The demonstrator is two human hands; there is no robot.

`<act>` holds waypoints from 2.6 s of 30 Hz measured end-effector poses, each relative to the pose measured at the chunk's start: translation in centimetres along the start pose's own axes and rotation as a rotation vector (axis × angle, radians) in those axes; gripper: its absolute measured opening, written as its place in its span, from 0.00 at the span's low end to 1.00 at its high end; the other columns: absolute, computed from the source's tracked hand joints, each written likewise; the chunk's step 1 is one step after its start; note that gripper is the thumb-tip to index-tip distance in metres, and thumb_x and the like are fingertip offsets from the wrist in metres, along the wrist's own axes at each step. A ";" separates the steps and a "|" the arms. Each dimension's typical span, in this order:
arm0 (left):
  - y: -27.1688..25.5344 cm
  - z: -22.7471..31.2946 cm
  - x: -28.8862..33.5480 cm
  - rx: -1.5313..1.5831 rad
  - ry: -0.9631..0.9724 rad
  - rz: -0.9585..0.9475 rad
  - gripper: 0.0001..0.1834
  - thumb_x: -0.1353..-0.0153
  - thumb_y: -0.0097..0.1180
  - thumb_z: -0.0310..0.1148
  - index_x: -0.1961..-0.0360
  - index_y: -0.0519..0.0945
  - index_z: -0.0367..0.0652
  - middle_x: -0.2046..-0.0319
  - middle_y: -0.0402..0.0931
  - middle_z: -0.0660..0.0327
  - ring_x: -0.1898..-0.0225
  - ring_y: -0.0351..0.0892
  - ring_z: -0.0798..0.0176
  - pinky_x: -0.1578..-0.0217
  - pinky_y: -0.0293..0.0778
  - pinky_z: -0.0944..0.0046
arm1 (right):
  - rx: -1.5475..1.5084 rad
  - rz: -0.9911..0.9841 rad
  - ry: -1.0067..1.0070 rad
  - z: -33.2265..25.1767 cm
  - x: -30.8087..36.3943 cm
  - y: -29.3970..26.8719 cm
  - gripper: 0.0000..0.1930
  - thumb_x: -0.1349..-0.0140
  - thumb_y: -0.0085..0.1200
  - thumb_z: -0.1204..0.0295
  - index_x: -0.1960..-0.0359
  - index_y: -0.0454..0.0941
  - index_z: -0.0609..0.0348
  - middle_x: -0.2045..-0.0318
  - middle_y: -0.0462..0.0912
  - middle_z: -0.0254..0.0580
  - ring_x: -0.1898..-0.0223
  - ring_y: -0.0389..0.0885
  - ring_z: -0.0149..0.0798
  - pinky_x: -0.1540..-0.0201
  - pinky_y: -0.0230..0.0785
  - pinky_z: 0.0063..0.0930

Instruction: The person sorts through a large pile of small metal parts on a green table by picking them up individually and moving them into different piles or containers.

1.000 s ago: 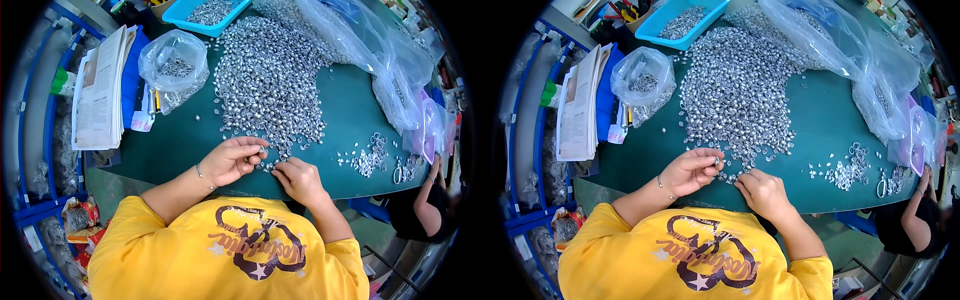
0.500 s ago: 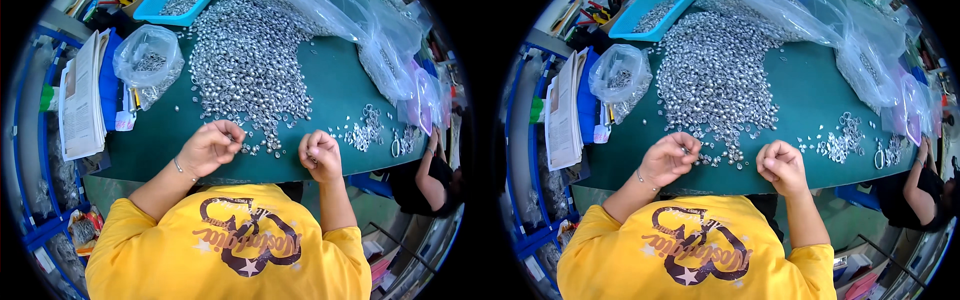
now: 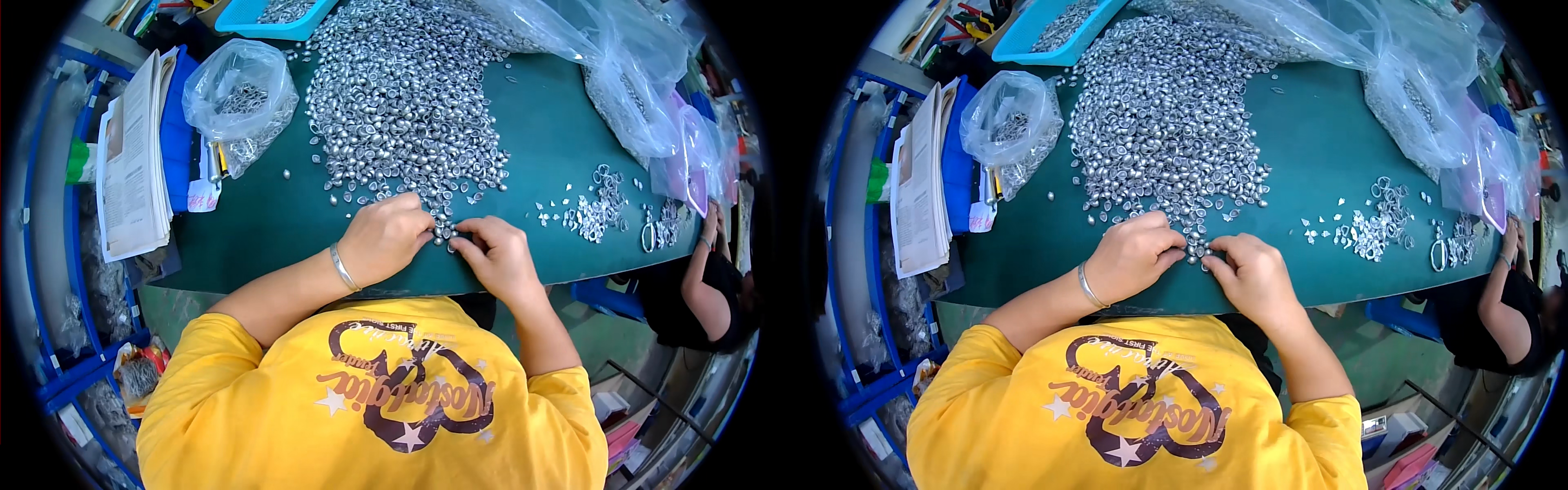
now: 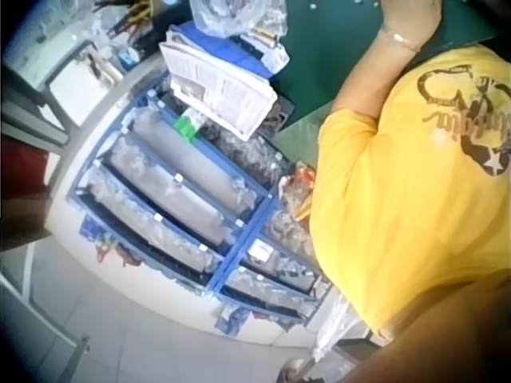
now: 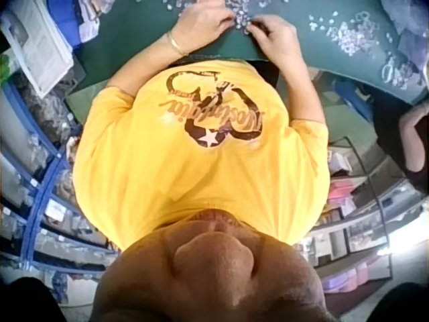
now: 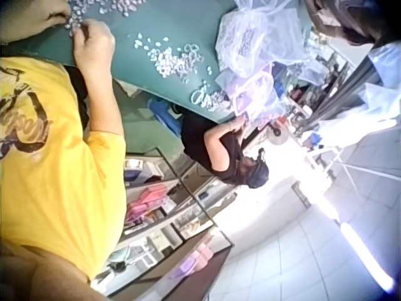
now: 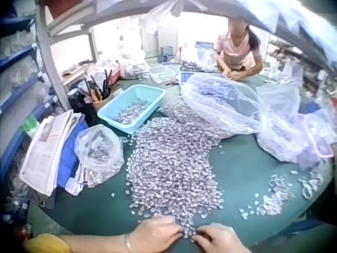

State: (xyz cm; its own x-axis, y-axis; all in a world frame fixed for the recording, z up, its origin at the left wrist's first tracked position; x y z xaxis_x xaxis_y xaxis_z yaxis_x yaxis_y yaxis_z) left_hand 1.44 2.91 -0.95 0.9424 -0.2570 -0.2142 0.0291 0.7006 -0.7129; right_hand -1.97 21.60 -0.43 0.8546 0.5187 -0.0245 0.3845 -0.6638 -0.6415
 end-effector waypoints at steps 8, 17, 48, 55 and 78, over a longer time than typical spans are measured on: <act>-0.1 -0.3 0.1 -0.068 -0.013 0.046 0.05 0.55 0.60 0.24 0.74 0.79 0.42 0.78 0.69 0.59 0.74 0.74 0.57 0.75 0.71 0.63 | -0.126 -0.029 0.063 0.0 -0.2 0.1 0.08 0.52 0.60 0.77 0.68 0.78 0.58 0.82 0.71 0.38 0.82 0.69 0.34 0.78 0.63 0.26; 0.6 0.0 -0.2 -0.053 0.110 0.004 0.09 0.57 0.62 0.24 0.72 0.79 0.42 0.77 0.69 0.61 0.75 0.74 0.58 0.75 0.71 0.63 | -1.381 -0.156 0.398 1.0 0.9 -0.5 0.08 0.48 0.54 0.81 0.65 0.75 0.65 0.81 0.67 0.32 0.82 0.63 0.24 0.82 0.52 0.15; -2.6 -1.3 -0.8 0.430 -0.331 0.031 0.02 0.49 0.58 0.24 0.73 0.79 0.38 0.81 0.71 0.65 0.79 0.70 0.70 0.78 0.67 0.71 | 0.001 0.067 -0.071 0.4 -2.1 -0.1 0.04 0.50 0.58 0.75 0.72 0.80 0.60 0.78 0.78 0.44 0.78 0.77 0.40 0.73 0.69 0.29; -0.7 -1.1 -0.5 -0.080 0.050 -0.001 0.05 0.53 0.62 0.25 0.73 0.80 0.40 0.79 0.72 0.60 0.79 0.73 0.63 0.76 0.69 0.68 | 0.007 0.070 -0.131 1.0 -2.2 0.2 0.03 0.49 0.58 0.75 0.73 0.80 0.60 0.78 0.79 0.40 0.77 0.77 0.39 0.73 0.70 0.29; -0.9 -0.7 -1.0 0.165 -0.057 -0.005 0.06 0.54 0.63 0.26 0.72 0.81 0.43 0.80 0.71 0.61 0.80 0.73 0.66 0.78 0.68 0.70 | -1.457 -0.203 0.351 1.8 0.2 -0.8 0.03 0.48 0.53 0.77 0.74 0.74 0.64 0.82 0.68 0.32 0.83 0.62 0.26 0.84 0.51 0.16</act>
State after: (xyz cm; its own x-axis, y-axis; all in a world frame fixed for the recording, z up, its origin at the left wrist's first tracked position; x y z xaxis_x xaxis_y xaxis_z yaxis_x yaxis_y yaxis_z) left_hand 0.21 2.08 -0.59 0.9593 -0.2259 -0.1696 0.0835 0.8004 -0.5936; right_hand -2.75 23.24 -1.33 0.7025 0.6533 0.2825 0.3223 -0.6459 0.6921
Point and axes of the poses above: each hand's wrist, its own x-axis away from the middle knuckle, its own y-axis out of the palm, z = x × y, the point moved 1 cm from there along -x, towards the middle knuckle
